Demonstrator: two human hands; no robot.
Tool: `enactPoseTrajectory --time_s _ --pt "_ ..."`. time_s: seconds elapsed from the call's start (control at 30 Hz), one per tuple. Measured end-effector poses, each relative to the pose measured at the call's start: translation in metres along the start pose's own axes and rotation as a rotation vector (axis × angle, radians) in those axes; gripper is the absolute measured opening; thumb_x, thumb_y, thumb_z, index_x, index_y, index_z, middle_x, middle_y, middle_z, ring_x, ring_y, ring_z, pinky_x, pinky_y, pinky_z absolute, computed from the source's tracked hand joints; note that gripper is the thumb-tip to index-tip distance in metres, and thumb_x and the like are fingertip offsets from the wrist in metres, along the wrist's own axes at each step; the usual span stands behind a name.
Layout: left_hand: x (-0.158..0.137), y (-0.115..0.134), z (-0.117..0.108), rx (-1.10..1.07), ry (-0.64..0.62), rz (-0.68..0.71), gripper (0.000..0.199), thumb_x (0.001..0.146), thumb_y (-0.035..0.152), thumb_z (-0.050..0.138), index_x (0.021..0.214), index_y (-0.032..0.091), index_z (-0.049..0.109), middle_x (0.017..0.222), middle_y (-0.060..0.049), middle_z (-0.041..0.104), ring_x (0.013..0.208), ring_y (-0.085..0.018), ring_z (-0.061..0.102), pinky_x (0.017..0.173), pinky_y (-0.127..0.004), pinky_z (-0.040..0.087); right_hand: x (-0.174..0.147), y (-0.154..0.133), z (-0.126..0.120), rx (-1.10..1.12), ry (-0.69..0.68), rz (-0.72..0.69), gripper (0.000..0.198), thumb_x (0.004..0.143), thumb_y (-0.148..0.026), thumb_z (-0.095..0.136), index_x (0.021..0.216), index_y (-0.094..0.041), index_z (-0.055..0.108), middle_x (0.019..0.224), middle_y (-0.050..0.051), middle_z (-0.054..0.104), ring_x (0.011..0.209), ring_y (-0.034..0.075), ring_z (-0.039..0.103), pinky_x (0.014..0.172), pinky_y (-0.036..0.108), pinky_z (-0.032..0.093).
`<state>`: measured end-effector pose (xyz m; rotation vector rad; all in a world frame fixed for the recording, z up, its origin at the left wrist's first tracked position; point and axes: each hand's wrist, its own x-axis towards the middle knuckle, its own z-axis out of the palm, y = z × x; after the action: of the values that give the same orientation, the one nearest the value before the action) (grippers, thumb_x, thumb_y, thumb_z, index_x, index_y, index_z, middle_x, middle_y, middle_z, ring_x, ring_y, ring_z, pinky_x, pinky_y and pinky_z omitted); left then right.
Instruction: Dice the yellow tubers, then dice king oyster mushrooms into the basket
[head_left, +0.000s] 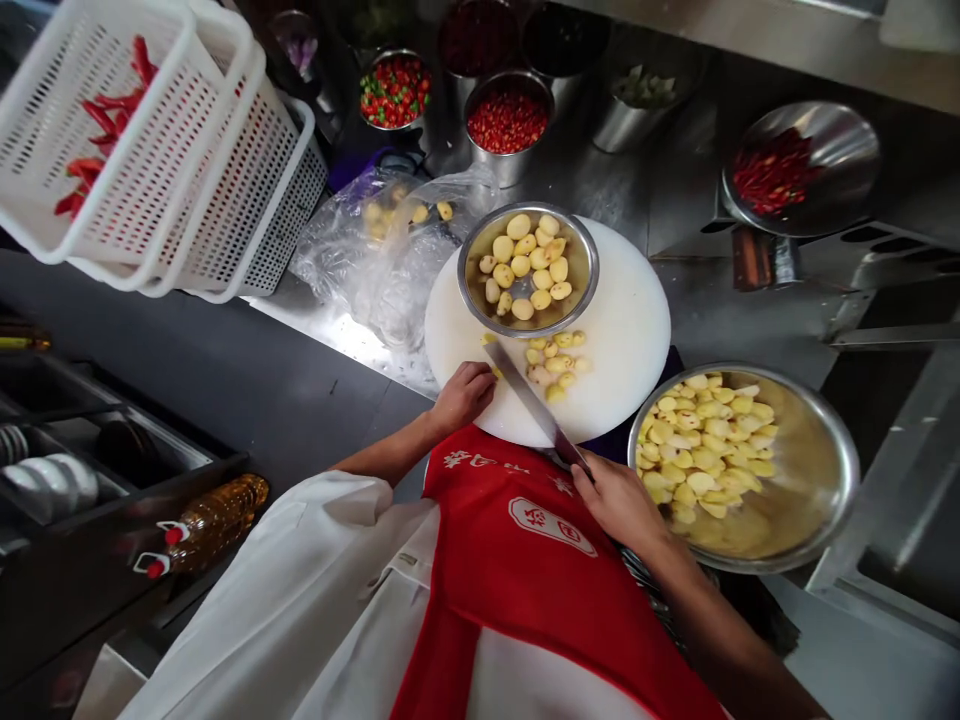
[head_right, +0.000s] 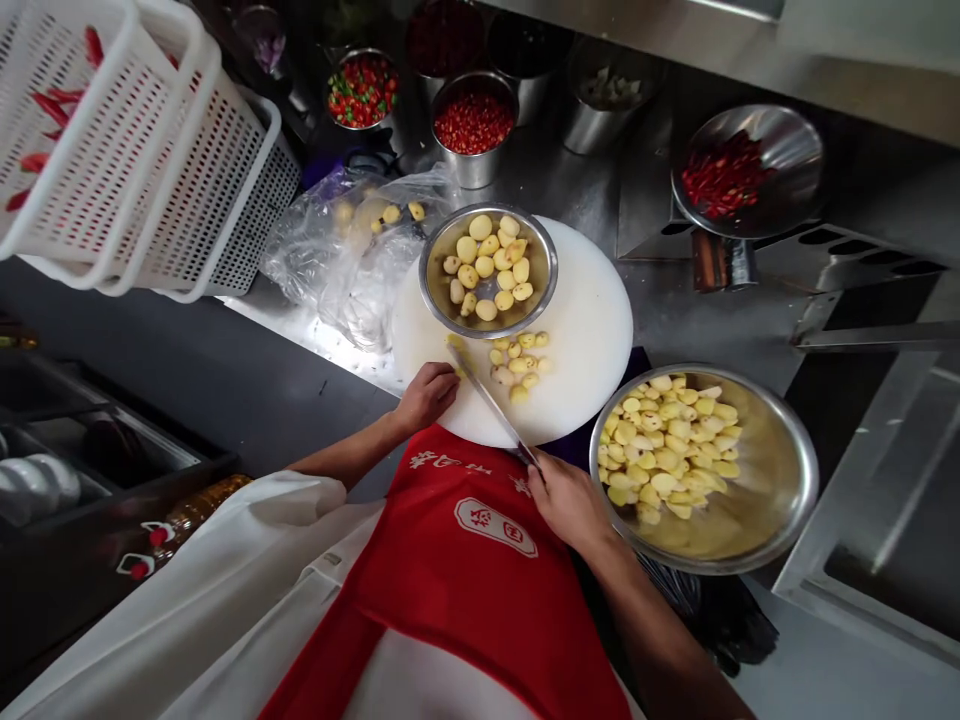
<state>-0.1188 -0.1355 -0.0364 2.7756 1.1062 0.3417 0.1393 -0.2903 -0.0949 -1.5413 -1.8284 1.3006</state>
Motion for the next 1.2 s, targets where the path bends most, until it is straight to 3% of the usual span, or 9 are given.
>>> enactPoseTrajectory --time_s 0.17,0.37,0.47,0.53,0.63,0.73,0.8,1.0,1.2 --pt "0.083 -0.012 -0.024 -0.005 -0.058 -0.010 0.018 0.093 0.021 0.050 0.105 0.019 0.063 0.110 -0.012 0.064 0.104 -0.021 0.059 0.090 -0.037 0.052 -0.057 0.013 0.003 0.244 0.062 0.131 0.042 0.099 -0.047 0.036 0.114 -0.020 0.064 0.102 0.008 0.072 0.093 0.025 0.068 0.082 0.037 0.052" --pt "0.195 -0.032 -0.020 0.233 -0.701 -0.031 0.031 0.072 0.018 0.065 0.103 0.021 0.067 0.105 -0.008 0.069 0.096 -0.028 0.064 0.084 -0.039 0.049 -0.063 -0.008 0.000 0.313 0.008 0.024 0.035 0.098 -0.034 0.038 0.119 -0.023 0.064 0.107 0.008 0.071 0.097 0.023 0.067 0.086 0.037 0.052" --pt "0.210 -0.034 -0.015 0.214 -0.740 -0.079 0.031 0.066 0.021 0.071 0.096 0.021 0.066 0.092 -0.005 0.069 0.083 -0.025 0.064 0.075 -0.035 0.048 -0.045 -0.020 -0.004 0.256 -0.049 -0.025 0.038 0.098 -0.027 0.036 0.127 -0.021 0.060 0.120 0.009 0.067 0.109 0.024 0.063 0.094 0.038 0.049" --pt "0.206 -0.034 -0.022 0.103 -0.619 -0.100 0.029 0.065 0.022 0.073 0.092 0.020 0.064 0.087 -0.003 0.067 0.080 -0.022 0.062 0.073 -0.032 0.047 -0.034 -0.027 -0.005 0.227 -0.085 -0.034 0.038 0.099 -0.027 0.035 0.126 -0.020 0.061 0.124 0.010 0.066 0.112 0.024 0.062 0.096 0.038 0.046" --pt "0.180 -0.028 -0.048 -0.086 -0.282 -0.150 0.028 0.071 0.026 0.071 0.095 0.020 0.058 0.090 -0.002 0.064 0.079 -0.017 0.059 0.071 -0.028 0.047 -0.021 -0.032 -0.005 0.217 -0.119 0.018 0.038 0.099 -0.029 0.034 0.123 -0.020 0.062 0.117 0.009 0.068 0.108 0.025 0.063 0.093 0.037 0.045" --pt "0.129 -0.010 -0.065 -0.159 0.030 -0.235 0.025 0.083 0.032 0.064 0.101 0.022 0.052 0.092 -0.001 0.061 0.078 -0.013 0.057 0.070 -0.027 0.048 -0.018 -0.025 -0.002 0.212 -0.098 0.101 0.036 0.099 -0.034 0.035 0.117 -0.018 0.062 0.105 0.009 0.071 0.098 0.025 0.066 0.084 0.034 0.045" --pt "0.085 0.005 -0.056 -0.139 0.144 -0.303 0.023 0.086 0.036 0.062 0.100 0.022 0.050 0.091 -0.002 0.060 0.077 -0.013 0.056 0.069 -0.028 0.048 -0.019 -0.015 0.000 0.189 -0.065 0.137 0.036 0.099 -0.035 0.036 0.113 -0.017 0.063 0.096 0.010 0.072 0.092 0.025 0.067 0.079 0.033 0.045" --pt "-0.010 0.029 0.016 0.185 0.103 -0.332 0.031 0.080 0.042 0.072 0.096 0.018 0.059 0.094 -0.009 0.064 0.089 -0.023 0.057 0.078 -0.040 0.047 -0.032 0.006 -0.004 0.077 -0.021 0.111 0.040 0.098 -0.040 0.034 0.115 -0.016 0.061 0.093 0.010 0.072 0.085 0.025 0.067 0.074 0.033 0.046" --pt "-0.023 0.019 0.022 0.056 0.093 -0.154 0.013 0.093 0.030 0.056 0.101 0.021 0.061 0.105 -0.009 0.062 0.101 -0.020 0.058 0.087 -0.037 0.051 -0.039 0.001 -0.019 0.018 -0.007 -0.006 0.039 0.098 -0.035 0.034 0.118 -0.017 0.061 0.101 0.010 0.072 0.091 0.025 0.068 0.077 0.034 0.049"
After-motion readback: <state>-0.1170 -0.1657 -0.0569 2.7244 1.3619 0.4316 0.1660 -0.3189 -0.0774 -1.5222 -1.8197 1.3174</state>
